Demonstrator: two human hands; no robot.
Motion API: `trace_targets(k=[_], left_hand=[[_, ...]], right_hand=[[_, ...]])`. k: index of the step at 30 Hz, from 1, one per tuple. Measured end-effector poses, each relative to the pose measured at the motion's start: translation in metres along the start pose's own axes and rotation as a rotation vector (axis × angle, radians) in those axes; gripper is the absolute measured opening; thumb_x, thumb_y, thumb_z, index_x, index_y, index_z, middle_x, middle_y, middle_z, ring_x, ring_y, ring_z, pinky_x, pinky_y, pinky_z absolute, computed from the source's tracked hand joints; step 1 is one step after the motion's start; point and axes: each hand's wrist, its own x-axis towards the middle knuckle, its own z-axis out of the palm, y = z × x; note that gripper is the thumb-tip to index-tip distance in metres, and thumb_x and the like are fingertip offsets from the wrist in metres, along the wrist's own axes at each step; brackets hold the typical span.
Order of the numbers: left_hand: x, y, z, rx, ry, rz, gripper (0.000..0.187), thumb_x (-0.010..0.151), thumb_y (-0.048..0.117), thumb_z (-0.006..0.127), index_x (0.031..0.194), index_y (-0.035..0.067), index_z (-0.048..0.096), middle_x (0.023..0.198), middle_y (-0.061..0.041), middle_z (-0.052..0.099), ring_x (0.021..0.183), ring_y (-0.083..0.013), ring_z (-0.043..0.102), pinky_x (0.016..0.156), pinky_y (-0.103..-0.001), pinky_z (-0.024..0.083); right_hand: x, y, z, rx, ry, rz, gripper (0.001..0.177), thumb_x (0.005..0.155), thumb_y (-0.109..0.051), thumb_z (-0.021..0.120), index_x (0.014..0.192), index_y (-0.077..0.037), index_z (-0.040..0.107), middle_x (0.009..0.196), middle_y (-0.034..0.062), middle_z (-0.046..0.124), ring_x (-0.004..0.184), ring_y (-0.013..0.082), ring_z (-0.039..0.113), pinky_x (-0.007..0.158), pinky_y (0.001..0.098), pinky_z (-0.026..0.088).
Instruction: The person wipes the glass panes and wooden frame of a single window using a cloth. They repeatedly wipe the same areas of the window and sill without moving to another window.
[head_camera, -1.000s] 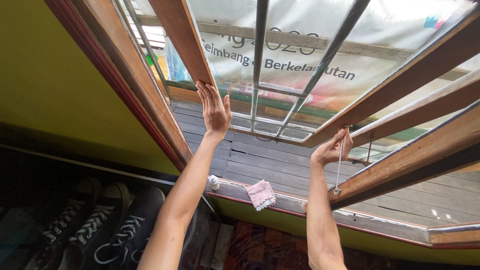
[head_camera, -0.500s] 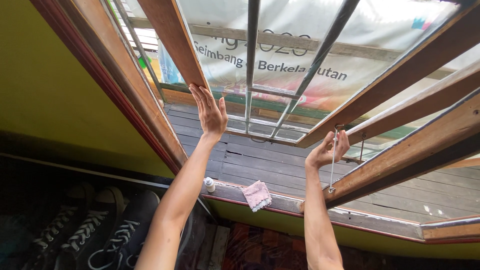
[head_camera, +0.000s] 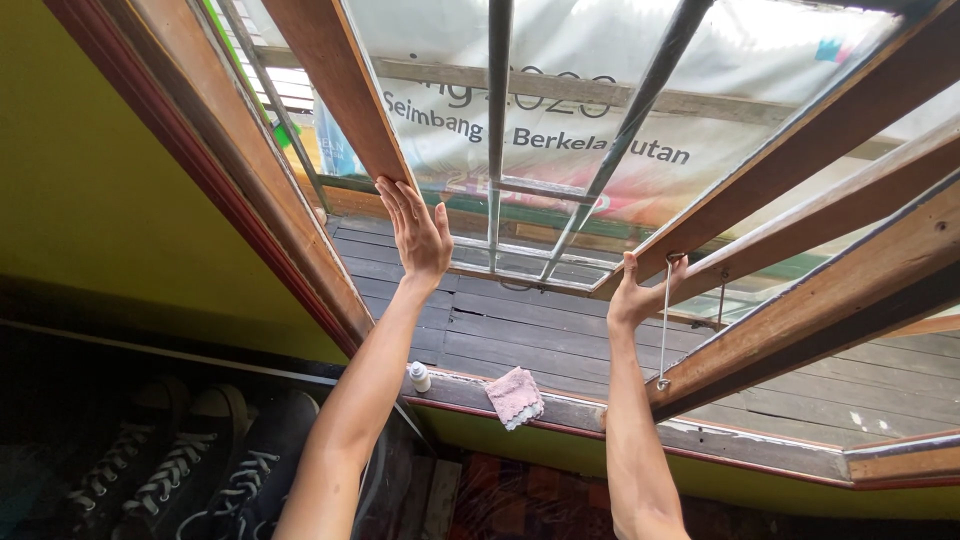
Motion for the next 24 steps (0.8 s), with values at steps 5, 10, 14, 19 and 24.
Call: trace_targets(k=[5,10,14,19,24], left_hand=[[-0.001,-0.001,0.002,0.000,0.007,-0.004,0.072,0.101,0.014,0.057,0.153,-0.017,0.020,0.155,-0.046,0.012,0.145,-0.0606,0.013,0.118,-0.062,0.021],[0.000,0.001,0.003,-0.002,0.014,-0.005,0.073,0.101,0.014,0.057,0.154,-0.017,0.018,0.157,-0.045,0.009,0.146,-0.0596,0.009,0.119,-0.062,0.017],[-0.001,0.002,-0.001,-0.005,-0.016,0.003,0.074,0.102,0.015,0.056,0.155,-0.016,0.014,0.157,-0.046,0.006,0.147,-0.0590,0.005,0.119,-0.064,0.014],[0.003,0.008,-0.003,0.030,-0.042,-0.008,0.077,0.103,0.018,0.056,0.155,-0.016,0.011,0.157,-0.046,0.002,0.148,-0.0573,0.002,0.119,-0.066,0.007],[0.009,0.023,-0.008,-0.013,0.089,-0.126,0.075,0.096,0.015,0.063,0.156,-0.004,0.021,0.161,-0.035,0.015,0.150,-0.0519,0.016,0.114,-0.073,0.001]], right_hand=[[0.006,0.009,0.003,0.025,-0.002,0.027,0.085,0.087,-0.026,0.097,0.150,-0.011,0.042,0.143,0.0230,0.049,0.136,0.0459,0.047,0.110,0.0527,0.044],[0.010,0.002,0.001,0.000,-0.014,-0.006,0.084,0.086,-0.031,0.096,0.148,-0.012,0.043,0.136,0.0269,0.054,0.131,0.0488,0.050,0.105,0.0529,0.049],[0.009,0.000,-0.001,-0.053,-0.012,-0.032,0.082,0.088,-0.037,0.092,0.147,-0.012,0.042,0.135,0.0319,0.055,0.128,0.0520,0.052,0.102,0.0535,0.051],[0.014,-0.007,-0.005,-0.084,-0.048,-0.062,0.082,0.088,-0.039,0.091,0.146,-0.009,0.042,0.133,0.0330,0.056,0.126,0.0518,0.054,0.099,0.0536,0.053],[0.010,0.000,-0.006,-0.126,-0.029,-0.100,0.082,0.089,-0.042,0.088,0.146,-0.006,0.041,0.131,0.0361,0.056,0.124,0.0525,0.056,0.098,0.0499,0.054]])
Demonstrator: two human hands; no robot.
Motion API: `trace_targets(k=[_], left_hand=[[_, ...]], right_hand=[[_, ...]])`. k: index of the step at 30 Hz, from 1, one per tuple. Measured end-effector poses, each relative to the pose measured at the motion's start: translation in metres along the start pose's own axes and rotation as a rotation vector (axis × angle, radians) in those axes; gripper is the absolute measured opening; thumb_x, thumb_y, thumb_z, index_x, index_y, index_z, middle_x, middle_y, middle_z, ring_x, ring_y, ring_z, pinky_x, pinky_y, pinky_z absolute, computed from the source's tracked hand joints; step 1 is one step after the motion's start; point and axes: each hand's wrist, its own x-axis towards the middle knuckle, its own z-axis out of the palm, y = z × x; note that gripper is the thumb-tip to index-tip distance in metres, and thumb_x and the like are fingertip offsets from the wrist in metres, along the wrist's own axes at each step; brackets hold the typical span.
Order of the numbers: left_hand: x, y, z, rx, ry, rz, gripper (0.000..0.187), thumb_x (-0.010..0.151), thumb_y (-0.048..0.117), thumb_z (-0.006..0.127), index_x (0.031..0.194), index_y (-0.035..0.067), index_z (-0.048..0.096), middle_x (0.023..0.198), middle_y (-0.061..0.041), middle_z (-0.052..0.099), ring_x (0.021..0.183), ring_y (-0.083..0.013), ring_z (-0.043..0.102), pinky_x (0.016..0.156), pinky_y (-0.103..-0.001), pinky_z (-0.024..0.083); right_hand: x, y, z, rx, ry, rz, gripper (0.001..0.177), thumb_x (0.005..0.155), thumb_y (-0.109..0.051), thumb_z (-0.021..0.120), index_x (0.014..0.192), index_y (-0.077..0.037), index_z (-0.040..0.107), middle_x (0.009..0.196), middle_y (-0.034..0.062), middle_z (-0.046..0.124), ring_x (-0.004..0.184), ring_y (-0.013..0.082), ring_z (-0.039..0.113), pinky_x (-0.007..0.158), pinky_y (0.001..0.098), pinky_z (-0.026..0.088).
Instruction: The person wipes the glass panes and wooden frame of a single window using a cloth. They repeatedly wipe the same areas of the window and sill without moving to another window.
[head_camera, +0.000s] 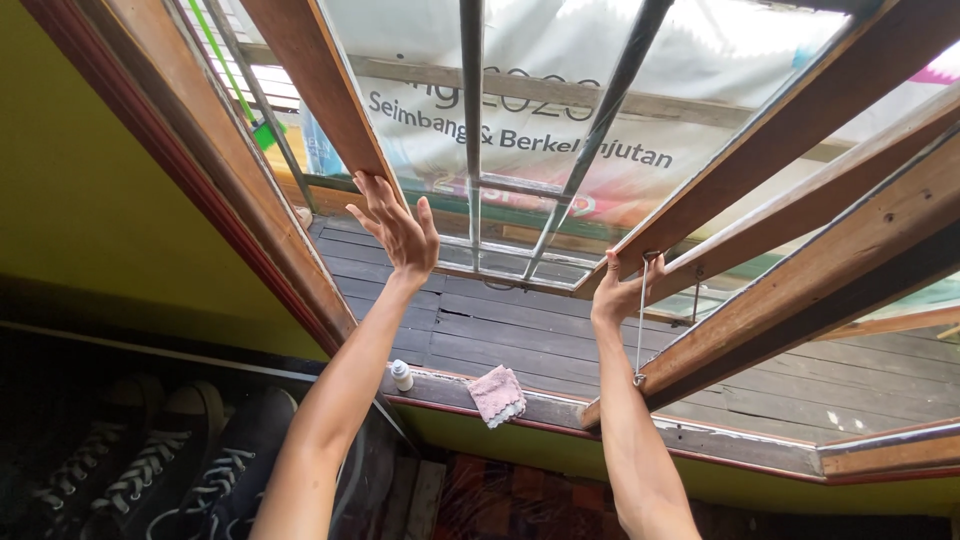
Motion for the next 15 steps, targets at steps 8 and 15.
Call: trace_targets(k=[8,15], left_hand=[[0.012,0.025,0.000,-0.172,0.229,0.086,0.032,0.101,0.019,0.052,0.130,0.005,0.055,0.131,-0.015,0.053,0.131,-0.0341,0.047,0.118,-0.063,0.014],[-0.108,0.018,0.024,-0.163,-0.624,0.943,0.040,0.070,0.024,0.074,0.109,0.019,0.064,0.101,-0.001,0.065,0.103,-0.0197,0.062,0.110,-0.044,0.043]], right_hand=[[-0.003,0.011,0.006,0.016,0.020,0.026,0.085,0.087,-0.045,0.089,0.147,-0.008,0.041,0.132,0.0350,0.058,0.122,0.0518,0.057,0.101,0.0499,0.053],[-0.004,0.019,0.012,0.021,0.043,0.034,0.086,0.087,-0.047,0.090,0.146,-0.005,0.043,0.133,0.0346,0.057,0.122,0.0519,0.059,0.101,0.0509,0.053]])
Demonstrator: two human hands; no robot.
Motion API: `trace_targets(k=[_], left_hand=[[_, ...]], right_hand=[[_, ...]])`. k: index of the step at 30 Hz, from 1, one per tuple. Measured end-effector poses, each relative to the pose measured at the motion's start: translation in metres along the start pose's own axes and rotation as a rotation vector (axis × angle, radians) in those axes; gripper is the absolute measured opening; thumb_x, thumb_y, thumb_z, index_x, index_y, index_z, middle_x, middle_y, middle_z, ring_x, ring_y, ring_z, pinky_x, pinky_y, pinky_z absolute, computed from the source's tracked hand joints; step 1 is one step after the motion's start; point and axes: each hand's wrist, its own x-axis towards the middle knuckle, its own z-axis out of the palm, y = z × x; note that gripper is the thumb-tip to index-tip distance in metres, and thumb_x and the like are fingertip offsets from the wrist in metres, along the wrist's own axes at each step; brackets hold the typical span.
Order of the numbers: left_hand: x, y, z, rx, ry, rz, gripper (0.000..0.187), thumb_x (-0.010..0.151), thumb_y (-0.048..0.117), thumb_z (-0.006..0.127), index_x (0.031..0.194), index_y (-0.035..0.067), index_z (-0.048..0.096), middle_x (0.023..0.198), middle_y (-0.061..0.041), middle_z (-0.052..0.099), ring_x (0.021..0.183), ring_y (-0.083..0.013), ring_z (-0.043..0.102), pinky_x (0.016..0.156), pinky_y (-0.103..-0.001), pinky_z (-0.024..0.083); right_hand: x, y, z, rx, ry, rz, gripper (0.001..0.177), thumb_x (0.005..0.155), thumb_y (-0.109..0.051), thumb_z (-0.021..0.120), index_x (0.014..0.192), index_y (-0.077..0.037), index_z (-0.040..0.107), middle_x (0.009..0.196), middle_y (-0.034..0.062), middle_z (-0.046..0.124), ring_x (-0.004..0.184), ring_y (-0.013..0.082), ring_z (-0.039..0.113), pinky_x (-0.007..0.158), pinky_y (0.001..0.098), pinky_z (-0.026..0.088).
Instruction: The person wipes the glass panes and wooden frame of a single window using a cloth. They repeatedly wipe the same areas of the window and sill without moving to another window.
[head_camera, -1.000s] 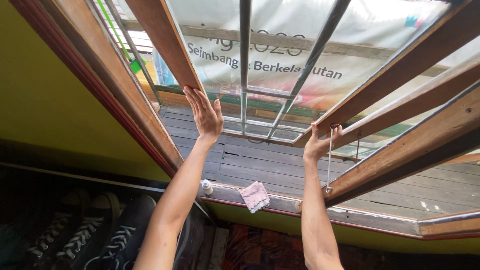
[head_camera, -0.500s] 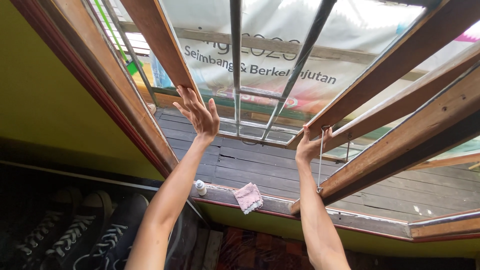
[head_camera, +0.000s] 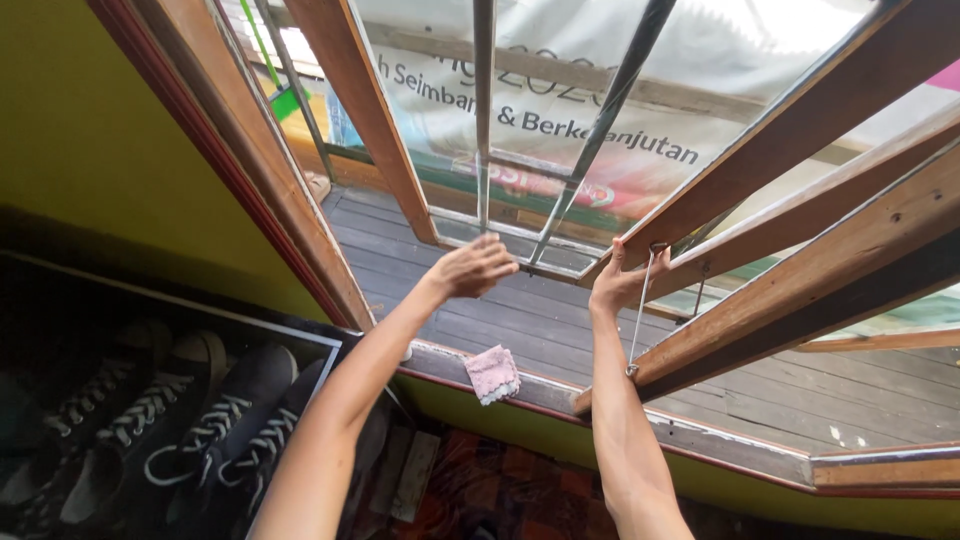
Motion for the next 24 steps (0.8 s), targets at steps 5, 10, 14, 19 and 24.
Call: trace_targets(k=[5,10,14,19,24], left_hand=[[-0.051,0.111,0.053,-0.385,-0.301,-0.724,0.027,0.096,0.036,0.059,0.118,0.021,0.063,0.100,-0.001,0.073,0.103,-0.0222,0.069,0.098,-0.043,0.051],[-0.070,0.202,0.029,-0.691,-0.383,-1.216,0.047,0.100,0.049,0.052,0.137,0.020,0.056,0.133,-0.005,0.063,0.129,-0.0231,0.057,0.111,-0.042,0.039],[-0.089,0.225,-0.004,-0.387,-0.806,-0.579,0.105,0.080,0.070,0.059,0.156,0.006,0.028,0.164,-0.016,0.028,0.153,-0.0306,0.022,0.126,-0.043,0.014],[-0.144,0.236,0.050,-0.200,-0.685,-0.382,0.104,0.070,0.022,0.082,0.157,0.004,0.027,0.162,-0.016,0.032,0.146,-0.0346,0.034,0.121,-0.044,0.026],[-0.147,0.223,0.048,-0.371,-0.506,-0.344,0.084,0.066,0.004,0.069,0.147,0.008,0.049,0.148,-0.014,0.054,0.137,-0.0368,0.047,0.113,-0.046,0.038]], right_hand=[[0.000,-0.013,-0.003,0.007,0.000,0.028,0.084,0.087,-0.046,0.090,0.144,-0.004,0.044,0.134,0.0330,0.057,0.124,0.0507,0.057,0.105,0.0511,0.051],[0.002,-0.010,-0.001,-0.026,0.018,0.037,0.084,0.086,-0.047,0.090,0.141,-0.002,0.046,0.133,0.0334,0.058,0.123,0.0502,0.058,0.106,0.0503,0.050],[-0.001,-0.004,0.001,-0.021,0.022,0.019,0.086,0.089,-0.048,0.088,0.144,-0.001,0.042,0.135,0.0360,0.055,0.124,0.0528,0.056,0.105,0.0514,0.050],[0.001,-0.008,0.001,-0.021,0.017,-0.010,0.083,0.091,-0.043,0.089,0.143,0.001,0.041,0.132,0.0379,0.056,0.123,0.0541,0.056,0.106,0.0519,0.049],[0.004,-0.019,-0.004,-0.026,0.005,-0.019,0.084,0.092,-0.043,0.089,0.145,0.001,0.040,0.135,0.0381,0.055,0.124,0.0542,0.056,0.106,0.0551,0.048]])
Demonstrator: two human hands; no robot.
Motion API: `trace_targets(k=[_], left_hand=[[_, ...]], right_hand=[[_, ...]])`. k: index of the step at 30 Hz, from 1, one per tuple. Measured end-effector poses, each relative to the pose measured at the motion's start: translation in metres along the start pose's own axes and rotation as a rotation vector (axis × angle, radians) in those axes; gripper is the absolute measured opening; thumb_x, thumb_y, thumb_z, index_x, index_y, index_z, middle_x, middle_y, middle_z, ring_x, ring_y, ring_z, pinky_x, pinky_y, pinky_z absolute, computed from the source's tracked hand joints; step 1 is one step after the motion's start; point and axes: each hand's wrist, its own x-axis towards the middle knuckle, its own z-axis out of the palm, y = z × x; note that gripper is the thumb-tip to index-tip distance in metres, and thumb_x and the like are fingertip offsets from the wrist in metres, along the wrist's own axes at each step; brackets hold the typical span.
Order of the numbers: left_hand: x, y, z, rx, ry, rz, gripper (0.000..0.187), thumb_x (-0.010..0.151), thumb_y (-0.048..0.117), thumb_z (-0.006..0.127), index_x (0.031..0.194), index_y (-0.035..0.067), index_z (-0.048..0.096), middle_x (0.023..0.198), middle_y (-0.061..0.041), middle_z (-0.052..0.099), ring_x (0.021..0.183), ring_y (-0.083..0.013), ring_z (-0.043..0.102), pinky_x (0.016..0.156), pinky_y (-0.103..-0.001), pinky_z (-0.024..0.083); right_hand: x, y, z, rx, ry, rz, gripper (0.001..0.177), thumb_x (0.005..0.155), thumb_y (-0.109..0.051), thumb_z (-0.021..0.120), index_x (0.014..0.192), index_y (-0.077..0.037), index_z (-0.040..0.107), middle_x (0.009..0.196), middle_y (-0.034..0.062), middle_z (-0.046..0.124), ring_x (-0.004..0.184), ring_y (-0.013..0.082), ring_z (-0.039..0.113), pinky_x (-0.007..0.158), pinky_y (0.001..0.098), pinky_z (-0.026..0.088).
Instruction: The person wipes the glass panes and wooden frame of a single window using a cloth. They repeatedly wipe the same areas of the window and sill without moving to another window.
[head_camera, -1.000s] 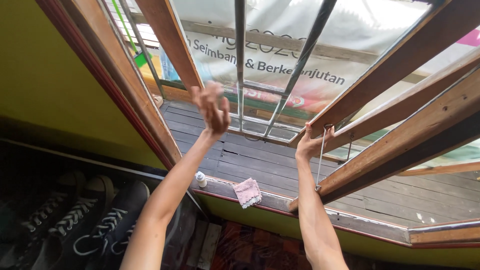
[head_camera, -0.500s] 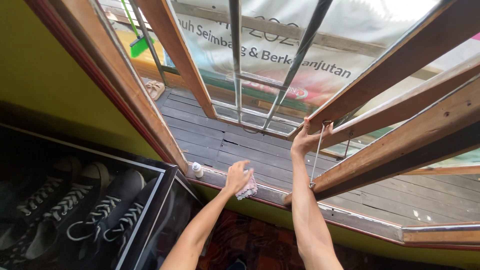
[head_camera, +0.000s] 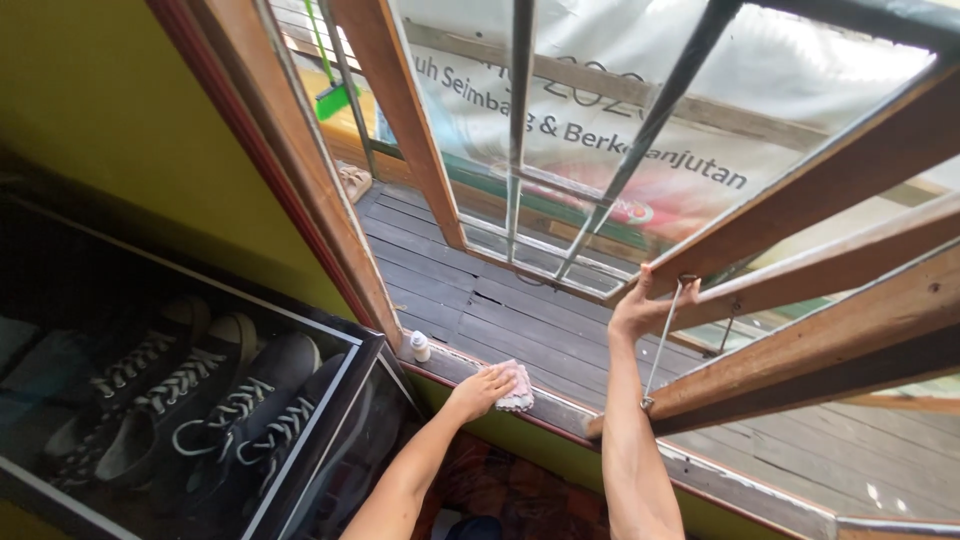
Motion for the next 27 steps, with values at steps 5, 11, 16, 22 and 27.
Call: trace_targets(k=[5,11,16,22,27], left_hand=[[0.025,0.028,-0.051,-0.511,0.127,-0.555,0.044,0.083,0.007,0.062,0.126,0.013,0.060,0.123,-0.012,0.068,0.120,-0.0358,0.061,0.100,-0.046,0.049],[0.073,0.006,-0.077,-1.016,0.479,-1.305,0.038,0.091,0.045,0.066,0.123,0.025,0.067,0.114,-0.008,0.075,0.114,-0.0289,0.068,0.094,-0.045,0.056],[0.100,-0.026,-0.099,-1.671,0.794,-1.362,0.060,0.065,0.035,0.103,0.108,0.014,0.067,0.096,-0.006,0.072,0.088,-0.0217,0.074,0.074,-0.041,0.066],[0.112,-0.016,-0.230,-1.842,0.805,-1.166,0.063,0.056,0.018,0.102,0.108,0.011,0.069,0.095,-0.005,0.071,0.089,-0.0225,0.073,0.073,-0.044,0.060],[0.103,-0.018,-0.342,-1.982,0.708,-0.931,0.056,0.070,0.008,0.079,0.123,0.001,0.060,0.115,-0.014,0.068,0.100,-0.0224,0.068,0.086,-0.026,0.060]], right_hand=[[-0.003,0.003,0.000,0.026,0.004,0.000,0.085,0.092,-0.040,0.090,0.146,0.001,0.039,0.135,0.0394,0.053,0.124,0.0564,0.053,0.106,0.0551,0.048],[0.000,0.001,-0.002,0.021,0.003,-0.002,0.086,0.092,-0.046,0.089,0.146,-0.001,0.039,0.135,0.0371,0.055,0.124,0.0533,0.056,0.105,0.0531,0.050],[0.000,0.005,-0.001,0.039,-0.011,-0.023,0.086,0.094,-0.041,0.091,0.145,0.003,0.038,0.133,0.0415,0.054,0.123,0.0569,0.054,0.105,0.0558,0.050],[0.005,-0.005,-0.006,0.019,0.016,-0.027,0.085,0.092,-0.033,0.100,0.140,0.007,0.043,0.127,0.0420,0.058,0.116,0.0594,0.059,0.101,0.0583,0.052],[0.009,-0.018,-0.015,-0.002,-0.012,-0.108,0.080,0.094,-0.050,0.086,0.141,-0.002,0.041,0.133,0.0251,0.059,0.118,0.0465,0.069,0.104,0.0546,0.056]])
